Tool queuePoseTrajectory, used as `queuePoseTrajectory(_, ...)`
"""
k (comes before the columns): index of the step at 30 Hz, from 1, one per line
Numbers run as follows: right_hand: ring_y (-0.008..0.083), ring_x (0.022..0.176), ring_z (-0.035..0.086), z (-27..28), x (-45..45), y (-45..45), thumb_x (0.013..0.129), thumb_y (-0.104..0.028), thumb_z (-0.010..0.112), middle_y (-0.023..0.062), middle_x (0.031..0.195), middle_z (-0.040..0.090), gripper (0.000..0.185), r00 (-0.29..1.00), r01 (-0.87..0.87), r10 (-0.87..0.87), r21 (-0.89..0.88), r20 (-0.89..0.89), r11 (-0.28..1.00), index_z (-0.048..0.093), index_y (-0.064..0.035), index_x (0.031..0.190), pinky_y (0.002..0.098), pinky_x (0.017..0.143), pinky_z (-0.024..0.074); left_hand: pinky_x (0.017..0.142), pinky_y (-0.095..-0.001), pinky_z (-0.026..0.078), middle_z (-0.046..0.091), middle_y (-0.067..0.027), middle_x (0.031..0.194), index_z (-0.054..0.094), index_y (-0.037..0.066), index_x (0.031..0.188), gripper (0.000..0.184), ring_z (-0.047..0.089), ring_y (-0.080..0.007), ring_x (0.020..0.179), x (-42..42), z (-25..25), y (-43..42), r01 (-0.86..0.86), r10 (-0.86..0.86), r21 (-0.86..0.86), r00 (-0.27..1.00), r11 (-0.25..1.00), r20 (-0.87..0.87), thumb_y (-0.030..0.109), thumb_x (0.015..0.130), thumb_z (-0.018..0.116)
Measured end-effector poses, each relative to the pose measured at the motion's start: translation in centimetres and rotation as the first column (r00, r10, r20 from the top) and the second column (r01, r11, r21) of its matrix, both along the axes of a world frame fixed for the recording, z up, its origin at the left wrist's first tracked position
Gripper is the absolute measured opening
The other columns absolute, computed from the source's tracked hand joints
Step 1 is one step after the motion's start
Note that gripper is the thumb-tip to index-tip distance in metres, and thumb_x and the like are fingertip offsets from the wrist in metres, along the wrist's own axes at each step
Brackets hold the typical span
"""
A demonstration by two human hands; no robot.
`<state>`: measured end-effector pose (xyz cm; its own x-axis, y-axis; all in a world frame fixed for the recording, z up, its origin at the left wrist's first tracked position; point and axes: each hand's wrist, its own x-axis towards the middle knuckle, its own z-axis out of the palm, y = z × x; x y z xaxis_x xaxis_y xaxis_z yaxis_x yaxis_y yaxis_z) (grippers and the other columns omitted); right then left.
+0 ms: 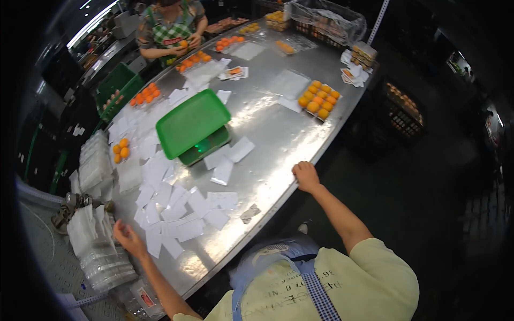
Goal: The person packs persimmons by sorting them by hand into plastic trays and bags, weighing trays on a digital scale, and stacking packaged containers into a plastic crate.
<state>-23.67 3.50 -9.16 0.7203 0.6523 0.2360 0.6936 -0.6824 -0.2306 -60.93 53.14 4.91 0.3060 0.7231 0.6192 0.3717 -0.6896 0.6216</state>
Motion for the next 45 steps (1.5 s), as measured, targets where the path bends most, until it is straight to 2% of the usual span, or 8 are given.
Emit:
queuePoseTrajectory(6, 0.0259, 0.099, 0.046, 0.9, 0.7, -0.9, 0.053, -0.008, 0.070, 0.0090, 0.095, 0.048, 0.042, 0.993, -0.058, 0.053, -0.048, -0.102, 0.997, 0.052, -0.0111, 0.091, 0.0347, 0.090, 0.0344, 0.063, -0.0208, 0.048, 0.056, -0.0077, 0.110, 0.052, 0.002, 0.115, 0.030, 0.057, -0.0104, 0.081, 10.6, -7.4, -18.6, 0.275, -0.195, -0.504, 0.959, 0.819, 0.207, -0.001, 0.086, 0.055)
queuePoseTrajectory(14, 0.0259, 0.097, 0.045, 1.3, 2.3, -2.9, 0.057, -0.004, 0.067, 0.0090, 0.095, 0.047, 0.043, 0.953, -0.258, 0.263, 0.054, -0.149, 0.965, 0.051, -0.0100, 0.096, 0.0353, 0.088, 0.0333, 0.058, -0.0221, 0.049, 0.059, -0.0096, 0.100, 0.053, 0.000, 0.114, 0.027, 0.060, -0.0129, 0.072, 20.1, -10.9, -34.3, 0.382, -0.214, -0.670, 0.922, 0.637, 0.322, 0.004, 0.087, 0.056)
queuePoseTrajectory(21, 0.0252, 0.097, 0.047, 1.4, 4.3, -4.2, 0.060, -0.009, 0.071, 0.0070, 0.096, 0.049, 0.040, 0.879, -0.402, 0.437, 0.197, -0.191, 0.894, 0.054, -0.0121, 0.096, 0.0353, 0.086, 0.0363, 0.059, -0.0232, 0.049, 0.059, -0.0090, 0.093, 0.054, 0.000, 0.112, 0.026, 0.060, -0.0134, 0.072, 28.2, -11.5, -36.7, 0.387, -0.278, -0.760, 0.920, 0.522, 0.278, 0.013, 0.090, 0.057)
queuePoseTrajectory(26, 0.0262, 0.104, 0.048, 2.8, 7.6, -5.7, 0.068, -0.016, 0.072, 0.0072, 0.104, 0.051, 0.038, 0.680, -0.557, 0.617, 0.269, -0.396, 0.786, 0.057, -0.0106, 0.102, 0.0379, 0.092, 0.0366, 0.064, -0.0261, 0.052, 0.061, -0.0140, 0.098, 0.050, 0.001, 0.116, 0.028, 0.062, -0.0170, 0.076, 37.7, -12.5, -39.1, 0.470, -0.401, -0.858, 0.841, 0.205, 0.364, 0.014, 0.091, 0.054)
queuePoseTrajectory(30, 0.0258, 0.094, 0.057, 3.7, 12.0, -7.3, 0.076, -0.016, 0.066, 0.0119, 0.098, 0.058, 0.030, 0.474, -0.241, 0.549, 0.498, -0.689, 0.833, 0.059, -0.0055, 0.103, 0.0371, 0.085, 0.0449, 0.068, -0.0297, 0.054, 0.063, -0.0164, 0.099, 0.047, 0.002, 0.118, 0.029, 0.064, -0.0210, 0.081, 45.8, -14.6, -41.8, 0.458, -0.534, -0.885, 0.730, -0.081, 0.426, 0.013, 0.092, 0.052)
queuePoseTrajectory(33, 0.0122, 0.080, 0.061, 5.7, 17.4, -10.8, 0.084, -0.009, 0.062, 0.0070, 0.089, 0.065, 0.024, 0.518, 0.047, 0.431, 0.528, -0.739, 0.848, 0.061, -0.0035, 0.107, 0.0262, 0.072, 0.0495, 0.067, -0.0290, 0.054, 0.063, -0.0162, 0.100, 0.046, 0.001, 0.120, 0.031, 0.064, -0.0203, 0.081, 50.1, -15.0, -44.2, 0.436, -0.578, -0.885, 0.686, -0.160, 0.443, 0.014, 0.092, 0.052)
queuePoseTrajectory(37, 0.0103, 0.077, 0.060, 5.1, 27.8, -16.3, 0.085, -0.008, 0.060, 0.0044, 0.084, 0.065, 0.022, 0.638, 0.356, 0.177, 0.491, -0.750, 0.795, 0.063, -0.0030, 0.105, 0.0245, 0.072, 0.0487, 0.065, -0.0276, 0.054, 0.063, -0.0162, 0.099, 0.043, -0.001, 0.123, 0.035, 0.064, -0.0204, 0.078, 54.8, -15.5, -46.8, 0.349, -0.610, -0.919, 0.693, -0.182, 0.384, 0.014, 0.092, 0.051)
queuePoseTrajectory(45, 0.0101, 0.080, 0.058, 2.4, 51.0, -16.1, 0.087, -0.012, 0.060, 0.0022, 0.092, 0.063, 0.021, 0.819, 0.282, 0.127, 0.585, -0.560, 0.761, 0.061, -0.0036, 0.106, 0.0232, 0.070, 0.0462, 0.064, -0.0321, 0.056, 0.060, -0.0209, 0.105, 0.039, -0.001, 0.117, 0.029, 0.066, -0.0260, 0.076, 60.8, -16.0, -50.5, 0.347, -0.369, -0.903, 0.828, -0.255, 0.422, 0.021, 0.098, 0.042)
